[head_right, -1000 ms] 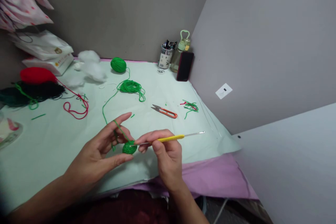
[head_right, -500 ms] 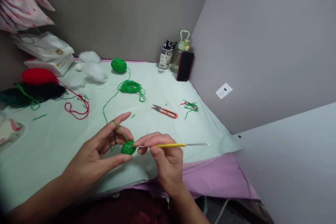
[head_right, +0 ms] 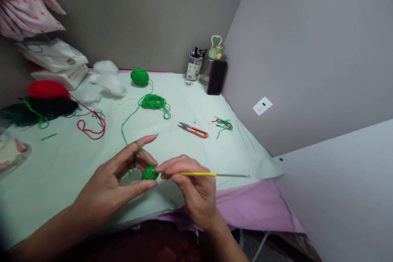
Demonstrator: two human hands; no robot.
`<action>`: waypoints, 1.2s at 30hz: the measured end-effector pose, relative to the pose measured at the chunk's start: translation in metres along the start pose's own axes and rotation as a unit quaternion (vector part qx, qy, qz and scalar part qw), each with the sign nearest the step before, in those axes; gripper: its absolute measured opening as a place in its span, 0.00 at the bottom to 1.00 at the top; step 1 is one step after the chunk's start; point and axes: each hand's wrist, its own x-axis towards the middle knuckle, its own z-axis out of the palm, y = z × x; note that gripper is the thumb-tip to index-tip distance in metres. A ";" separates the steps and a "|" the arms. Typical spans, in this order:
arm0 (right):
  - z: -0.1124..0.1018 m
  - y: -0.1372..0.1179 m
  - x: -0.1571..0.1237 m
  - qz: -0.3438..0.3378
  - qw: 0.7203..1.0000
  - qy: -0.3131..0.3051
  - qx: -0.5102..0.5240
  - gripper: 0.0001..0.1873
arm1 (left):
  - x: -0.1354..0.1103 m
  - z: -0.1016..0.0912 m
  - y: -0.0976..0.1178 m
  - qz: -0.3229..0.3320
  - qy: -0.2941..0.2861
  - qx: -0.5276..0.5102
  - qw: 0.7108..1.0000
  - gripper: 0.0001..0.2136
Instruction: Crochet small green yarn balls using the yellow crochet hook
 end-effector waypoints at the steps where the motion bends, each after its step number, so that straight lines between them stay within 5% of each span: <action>1: 0.000 -0.001 0.000 -0.003 1.000 -0.007 -0.006 0.07 | 0.000 0.000 -0.001 0.007 0.005 0.006 1.000 0.32; 10: -0.005 -0.006 0.002 -0.084 0.985 -0.079 -0.127 0.13 | 0.001 0.004 0.001 0.029 0.046 0.053 0.997 0.31; 19: 0.003 -0.006 -0.006 -0.219 0.899 -0.068 -0.372 0.23 | -0.003 0.012 -0.013 0.069 0.084 0.030 0.994 0.28; 24: 0.003 -0.011 -0.009 -0.254 0.874 -0.058 -0.410 0.25 | -0.009 0.011 -0.008 0.001 0.043 -0.074 0.996 0.24; 29: 0.001 -0.005 -0.012 -0.230 0.908 -0.017 -0.351 0.24 | -0.011 0.007 0.004 -0.072 0.041 -0.155 0.984 0.28; 36: 0.006 0.003 -0.017 -0.160 0.966 0.027 -0.202 0.18 | -0.010 0.008 0.013 -0.081 0.032 -0.188 0.978 0.32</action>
